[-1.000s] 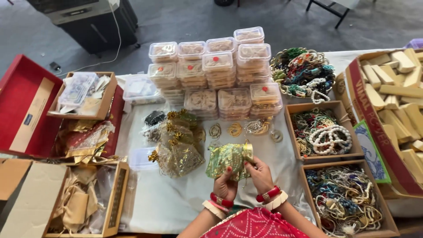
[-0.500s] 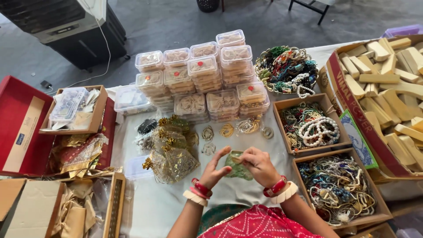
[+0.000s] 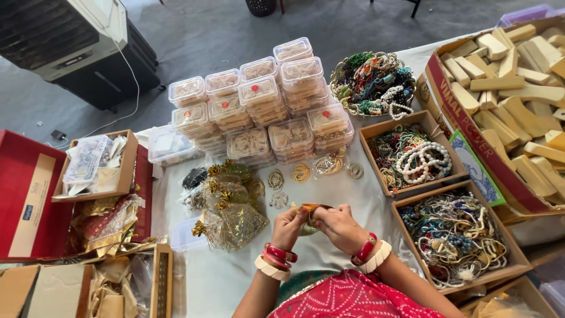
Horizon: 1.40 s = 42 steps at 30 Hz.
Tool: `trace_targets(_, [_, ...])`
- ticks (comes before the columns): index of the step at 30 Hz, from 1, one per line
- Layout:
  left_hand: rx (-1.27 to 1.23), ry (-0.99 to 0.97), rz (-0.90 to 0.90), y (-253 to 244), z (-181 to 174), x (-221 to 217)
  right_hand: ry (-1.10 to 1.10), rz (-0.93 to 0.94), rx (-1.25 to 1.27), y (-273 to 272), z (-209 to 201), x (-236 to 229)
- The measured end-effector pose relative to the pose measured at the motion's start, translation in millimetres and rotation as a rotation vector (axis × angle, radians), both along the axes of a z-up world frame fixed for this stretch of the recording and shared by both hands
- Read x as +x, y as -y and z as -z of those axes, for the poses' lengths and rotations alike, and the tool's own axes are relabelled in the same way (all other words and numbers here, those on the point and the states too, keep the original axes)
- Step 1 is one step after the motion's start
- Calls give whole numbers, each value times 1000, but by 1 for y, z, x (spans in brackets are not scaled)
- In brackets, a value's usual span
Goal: The person organizes jewelry on a table by picking up various items, including necklaces and bracelets, and placing them into small, colorful drawstring bags. They then place the filled bags into a red box. The table is covered with numerous plastic containers and boxes filled with assorted jewelry.
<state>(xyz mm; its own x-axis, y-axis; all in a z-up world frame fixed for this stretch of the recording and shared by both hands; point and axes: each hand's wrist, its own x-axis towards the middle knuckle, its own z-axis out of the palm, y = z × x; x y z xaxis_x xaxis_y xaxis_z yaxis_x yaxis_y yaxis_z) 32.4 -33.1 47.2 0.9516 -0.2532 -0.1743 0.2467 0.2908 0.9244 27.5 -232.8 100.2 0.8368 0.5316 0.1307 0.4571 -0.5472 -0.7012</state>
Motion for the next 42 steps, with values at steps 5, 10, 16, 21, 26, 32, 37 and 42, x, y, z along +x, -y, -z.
trace_targets(5, [-106, 51, -143, -21, 41, 3, -235, 200, 369, 10, -1, 9])
trace_targets(10, [-182, 24, -363, -31, 56, 6, 504, 222, 295, 13, -52, 4])
trace_targets(16, [-276, -151, -428, -28, 42, 6, -470, 235, 376, 8, 14, -4])
trace_targets(21, [-298, -88, -510, -22, 50, 8, 219, 111, 231, -14, -13, -13])
trace_targets(26, [-278, -60, -606, -22, 51, 16, -197, 106, 489, -28, 73, -12])
trace_targets(32, [118, 172, -933, -21, 86, 18, -477, -170, 195, -44, 43, -27])
trace_targets(37, [117, 217, -996, -17, 85, 19, -452, 16, 250, -39, 102, -14])
trace_targets(42, [-28, 57, -829, -18, 101, 14, -261, 388, 252, -25, 98, -1])
